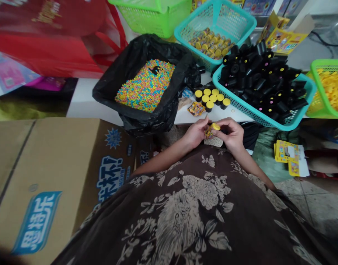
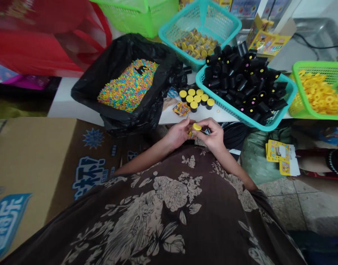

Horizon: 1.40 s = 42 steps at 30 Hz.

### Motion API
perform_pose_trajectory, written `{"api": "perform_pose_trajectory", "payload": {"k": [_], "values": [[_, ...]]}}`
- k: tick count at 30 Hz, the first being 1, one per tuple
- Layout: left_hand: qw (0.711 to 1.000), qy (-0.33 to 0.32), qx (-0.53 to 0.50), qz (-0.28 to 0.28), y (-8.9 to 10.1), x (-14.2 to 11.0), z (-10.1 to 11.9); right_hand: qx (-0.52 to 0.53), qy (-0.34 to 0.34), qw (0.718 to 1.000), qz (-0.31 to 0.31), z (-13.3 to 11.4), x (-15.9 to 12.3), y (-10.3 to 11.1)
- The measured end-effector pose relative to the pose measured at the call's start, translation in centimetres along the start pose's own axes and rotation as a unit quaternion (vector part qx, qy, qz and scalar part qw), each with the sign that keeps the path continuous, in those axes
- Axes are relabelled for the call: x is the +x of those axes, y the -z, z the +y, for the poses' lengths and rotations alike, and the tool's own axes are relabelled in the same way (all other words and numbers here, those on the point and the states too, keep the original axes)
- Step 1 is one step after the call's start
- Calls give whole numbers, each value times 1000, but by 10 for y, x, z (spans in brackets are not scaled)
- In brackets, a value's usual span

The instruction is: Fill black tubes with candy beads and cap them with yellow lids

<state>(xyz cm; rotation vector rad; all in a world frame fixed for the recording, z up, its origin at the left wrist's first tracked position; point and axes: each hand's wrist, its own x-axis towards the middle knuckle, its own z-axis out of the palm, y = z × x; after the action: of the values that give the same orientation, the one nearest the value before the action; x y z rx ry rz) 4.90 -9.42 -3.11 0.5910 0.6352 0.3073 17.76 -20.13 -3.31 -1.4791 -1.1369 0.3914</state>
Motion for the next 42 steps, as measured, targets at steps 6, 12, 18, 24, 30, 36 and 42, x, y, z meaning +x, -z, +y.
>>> {"api": "perform_pose_trajectory", "payload": {"k": [6,12,18,24,30,36,42], "values": [[999,14,9,-46,-1,0,5,-158,146,976,23,-9,-2,8],[998,-36,-37,-38,-6,2,14,-175,140,975,8,4,-4,8],[997,-15,-74,-24,-11,12,9,-266,158,951,11,18,-5,5],[996,4,-87,-19,-14,12,3,-177,183,966,44,14,-7,8],[997,14,-73,10,-21,6,2,-188,204,958,70,17,-6,6],[998,6,-59,18,-27,3,-2,-188,236,950,82,23,-5,5],[999,14,-34,10,-23,6,0,-229,284,928,77,27,-3,9]]}}
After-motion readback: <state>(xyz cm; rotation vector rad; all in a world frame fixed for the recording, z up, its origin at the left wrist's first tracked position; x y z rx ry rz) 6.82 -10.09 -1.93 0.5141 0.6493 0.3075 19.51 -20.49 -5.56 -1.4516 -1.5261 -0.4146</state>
